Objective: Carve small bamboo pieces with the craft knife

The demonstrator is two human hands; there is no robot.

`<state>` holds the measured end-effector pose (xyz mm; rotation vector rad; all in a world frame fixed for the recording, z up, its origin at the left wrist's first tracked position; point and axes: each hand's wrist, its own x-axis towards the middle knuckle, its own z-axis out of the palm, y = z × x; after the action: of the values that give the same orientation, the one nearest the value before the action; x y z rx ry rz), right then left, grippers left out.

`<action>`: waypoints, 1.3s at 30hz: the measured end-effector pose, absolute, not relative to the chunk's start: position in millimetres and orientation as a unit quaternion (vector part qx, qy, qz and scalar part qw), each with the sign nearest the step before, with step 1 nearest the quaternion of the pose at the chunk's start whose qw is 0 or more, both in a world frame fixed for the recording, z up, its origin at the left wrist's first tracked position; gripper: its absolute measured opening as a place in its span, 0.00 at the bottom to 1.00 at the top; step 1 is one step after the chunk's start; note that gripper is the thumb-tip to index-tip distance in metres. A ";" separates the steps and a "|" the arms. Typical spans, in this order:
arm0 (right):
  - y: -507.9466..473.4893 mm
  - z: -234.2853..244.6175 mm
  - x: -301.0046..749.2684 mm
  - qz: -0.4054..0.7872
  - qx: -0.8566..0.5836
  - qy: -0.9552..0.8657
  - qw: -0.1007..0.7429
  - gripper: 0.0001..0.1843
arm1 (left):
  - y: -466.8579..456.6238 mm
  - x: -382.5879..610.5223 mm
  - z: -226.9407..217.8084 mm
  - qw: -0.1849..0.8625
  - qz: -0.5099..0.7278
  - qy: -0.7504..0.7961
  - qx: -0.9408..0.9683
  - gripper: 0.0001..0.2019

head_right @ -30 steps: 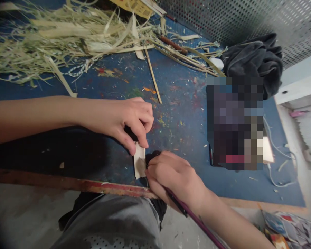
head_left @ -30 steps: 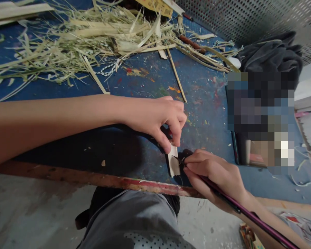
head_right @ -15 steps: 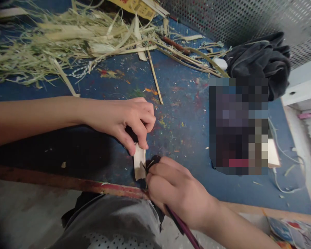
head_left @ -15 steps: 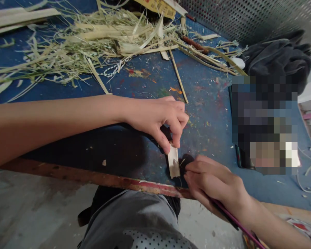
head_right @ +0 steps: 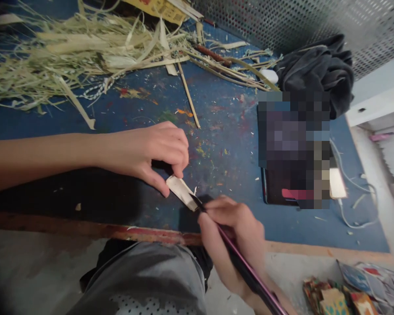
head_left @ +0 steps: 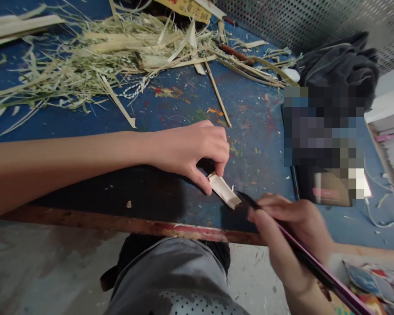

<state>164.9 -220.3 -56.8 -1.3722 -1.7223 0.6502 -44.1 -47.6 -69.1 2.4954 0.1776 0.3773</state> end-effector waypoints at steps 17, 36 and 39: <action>-201.8 -65.0 154.4 0.245 -0.445 -0.788 0.347 0.13 | -52.1 -42.0 -65.8 0.319 0.126 0.087 0.935 0.10; -222.9 -57.2 171.8 0.227 -0.476 -0.735 0.427 0.16 | -55.9 -42.1 -60.6 0.329 0.106 0.096 0.933 0.07; -212.7 -61.1 165.1 0.215 -0.436 -0.774 0.406 0.15 | -54.5 -41.9 -60.8 0.339 0.108 0.093 0.930 0.06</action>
<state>165.1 -212.7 -61.1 -1.1000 -1.9525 0.5434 -41.9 -54.5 -60.8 2.4207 0.2423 0.2805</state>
